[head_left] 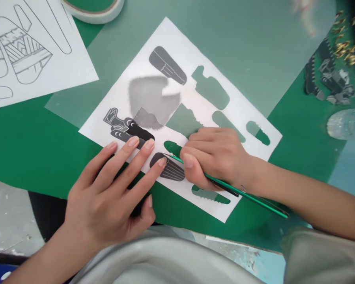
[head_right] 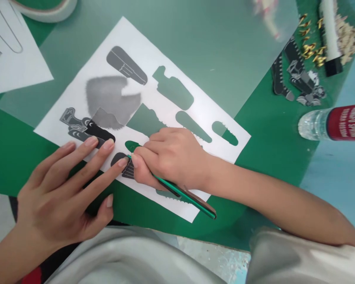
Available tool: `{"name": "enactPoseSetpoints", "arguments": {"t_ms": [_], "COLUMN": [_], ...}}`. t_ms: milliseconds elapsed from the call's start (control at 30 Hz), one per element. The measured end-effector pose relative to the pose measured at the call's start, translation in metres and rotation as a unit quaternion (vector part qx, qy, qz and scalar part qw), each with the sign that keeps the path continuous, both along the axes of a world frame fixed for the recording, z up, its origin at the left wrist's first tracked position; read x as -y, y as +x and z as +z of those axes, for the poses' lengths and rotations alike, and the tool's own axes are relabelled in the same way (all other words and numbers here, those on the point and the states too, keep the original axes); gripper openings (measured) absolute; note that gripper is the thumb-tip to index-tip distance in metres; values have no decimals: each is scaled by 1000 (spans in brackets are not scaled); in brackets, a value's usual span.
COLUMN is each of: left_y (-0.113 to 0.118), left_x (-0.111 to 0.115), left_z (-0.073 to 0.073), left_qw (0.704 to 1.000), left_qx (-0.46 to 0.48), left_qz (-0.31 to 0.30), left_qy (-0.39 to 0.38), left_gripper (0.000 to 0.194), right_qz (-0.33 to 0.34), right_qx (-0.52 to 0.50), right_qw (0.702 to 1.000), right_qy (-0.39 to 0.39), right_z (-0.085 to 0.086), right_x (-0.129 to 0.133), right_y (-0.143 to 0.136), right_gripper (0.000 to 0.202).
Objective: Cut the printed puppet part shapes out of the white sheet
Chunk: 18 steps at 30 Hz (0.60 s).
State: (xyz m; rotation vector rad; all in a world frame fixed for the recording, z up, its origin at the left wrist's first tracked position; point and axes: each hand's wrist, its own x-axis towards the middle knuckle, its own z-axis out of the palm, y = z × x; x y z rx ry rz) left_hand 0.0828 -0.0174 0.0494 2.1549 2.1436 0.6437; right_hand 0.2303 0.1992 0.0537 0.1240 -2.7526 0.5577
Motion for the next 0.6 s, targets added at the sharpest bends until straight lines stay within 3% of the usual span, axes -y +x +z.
{"name": "enactPoseSetpoints", "arguments": {"t_ms": [167,333,467,600], "left_y": [0,0,1,2], "left_x": [1,0,0,-2], "left_z": [0,0,1,3], "left_qw": [1000,1000,1000,1000], "left_qx": [9,-3,12,9], "left_qz": [8,3,8,11], "left_qy": [-7,-12,-6,-14], "left_gripper": [62,63,60,57], "right_qz": [8,-27,-93,-103], "right_qx": [2,-50,-3,9], "right_qw": [1000,984,956,945], "right_qy": [-16,-168,-278,-312], "right_z": [1,5,13,20], "right_x": [-1,-3,-6,-9], "right_y": [1,0,-2,0], "right_gripper": [39,45,45,40]}}
